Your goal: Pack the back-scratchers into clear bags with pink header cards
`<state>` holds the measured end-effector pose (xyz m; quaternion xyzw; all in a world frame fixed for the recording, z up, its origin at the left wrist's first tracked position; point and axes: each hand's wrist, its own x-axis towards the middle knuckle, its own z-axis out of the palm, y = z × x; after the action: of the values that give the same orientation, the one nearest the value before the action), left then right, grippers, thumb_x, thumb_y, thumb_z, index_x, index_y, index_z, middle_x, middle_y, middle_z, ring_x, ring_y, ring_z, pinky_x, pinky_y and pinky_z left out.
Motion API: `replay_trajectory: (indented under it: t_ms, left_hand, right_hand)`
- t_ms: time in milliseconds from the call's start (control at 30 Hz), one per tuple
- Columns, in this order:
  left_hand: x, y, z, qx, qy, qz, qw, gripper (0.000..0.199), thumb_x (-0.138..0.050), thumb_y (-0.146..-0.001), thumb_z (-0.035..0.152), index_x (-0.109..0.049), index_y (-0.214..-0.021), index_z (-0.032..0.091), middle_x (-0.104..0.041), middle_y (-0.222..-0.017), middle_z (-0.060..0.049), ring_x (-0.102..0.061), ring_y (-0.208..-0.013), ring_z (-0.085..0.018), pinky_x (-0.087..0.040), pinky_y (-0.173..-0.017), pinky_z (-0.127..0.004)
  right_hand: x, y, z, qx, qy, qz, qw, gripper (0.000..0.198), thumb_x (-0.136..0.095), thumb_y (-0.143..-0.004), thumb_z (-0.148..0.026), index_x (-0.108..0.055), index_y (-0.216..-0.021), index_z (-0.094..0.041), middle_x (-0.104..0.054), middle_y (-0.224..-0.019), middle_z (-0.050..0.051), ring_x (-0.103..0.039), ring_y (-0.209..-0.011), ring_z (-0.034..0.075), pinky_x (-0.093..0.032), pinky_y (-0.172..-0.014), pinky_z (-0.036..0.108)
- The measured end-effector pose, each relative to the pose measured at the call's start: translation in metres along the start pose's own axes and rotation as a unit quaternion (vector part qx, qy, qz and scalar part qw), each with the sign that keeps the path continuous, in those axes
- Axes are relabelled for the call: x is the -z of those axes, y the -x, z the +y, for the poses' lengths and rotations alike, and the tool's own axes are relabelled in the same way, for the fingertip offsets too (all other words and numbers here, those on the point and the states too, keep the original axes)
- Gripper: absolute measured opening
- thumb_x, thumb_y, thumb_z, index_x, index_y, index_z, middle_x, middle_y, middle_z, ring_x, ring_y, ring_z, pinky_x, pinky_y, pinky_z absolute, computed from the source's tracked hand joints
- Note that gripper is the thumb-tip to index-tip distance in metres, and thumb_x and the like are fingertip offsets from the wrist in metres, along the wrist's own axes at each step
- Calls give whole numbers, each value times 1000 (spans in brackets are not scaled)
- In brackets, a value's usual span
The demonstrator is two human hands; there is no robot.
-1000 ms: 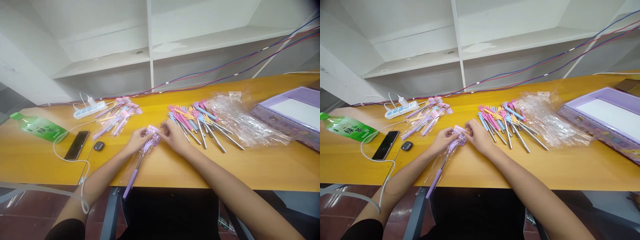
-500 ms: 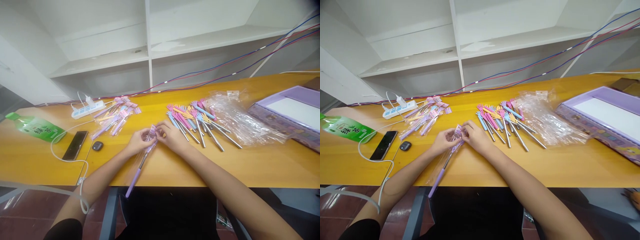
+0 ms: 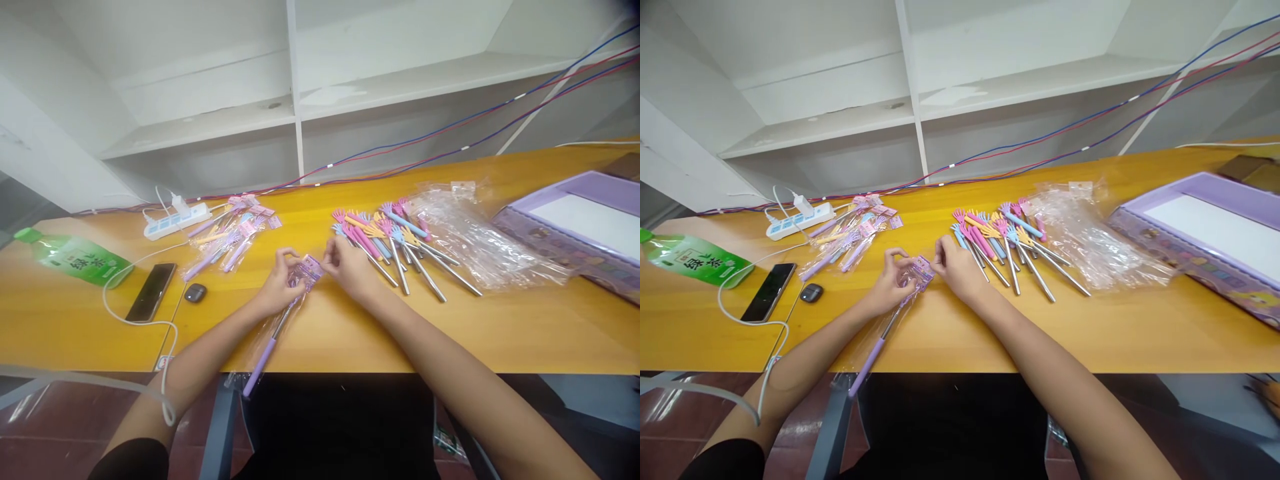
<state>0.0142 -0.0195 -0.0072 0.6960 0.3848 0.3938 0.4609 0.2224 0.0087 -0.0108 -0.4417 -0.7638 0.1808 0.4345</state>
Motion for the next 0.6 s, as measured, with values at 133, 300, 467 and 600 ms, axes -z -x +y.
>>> replay_trajectory:
  t_ms: [133, 300, 467, 600]
  left_hand:
    - [1, -1, 1, -7, -20, -2, 1000, 42, -63, -86, 12, -37, -116, 26, -67, -110, -3, -66, -86, -11, -49, -75, -22]
    - [5, -1, 0, 5, -8, -12, 1000, 42, -60, -88, 14, -34, -118, 27, -65, -107, -1, -66, -79, -10, -51, -73, -24]
    - [6, 0, -1, -26, -84, -5, 996, 43, -59, -85, 9, -39, -118, 26, -64, -110, -3, -63, -86, -12, -48, -74, -23]
    - [6, 0, -4, -49, -106, -3, 993, 44, -59, -83, 8, -41, -119, 24, -63, -107, -4, -63, -88, -14, -48, -76, -25]
  right_hand:
    - [11, -2, -3, 27, -48, -66, 996, 17, -51, -101, -27, -56, -117, -23, -65, -80, 0, -56, -58, 13, -45, -63, 27]
    - [22, -4, 0, 35, -43, -106, 993, 21, -44, -106, -28, -57, -122, -22, -66, -78, 0, -58, -57, 13, -49, -68, 28]
    - [25, -5, -1, 73, -34, -113, 990, 24, -41, -103, -17, -64, -103, -22, -66, -82, 2, -60, -69, 15, -48, -73, 30]
    - [25, -5, -7, 61, -48, -122, 990, 22, -46, -97, -14, -68, -97, -21, -67, -98, 6, -63, -87, 19, -50, -76, 32]
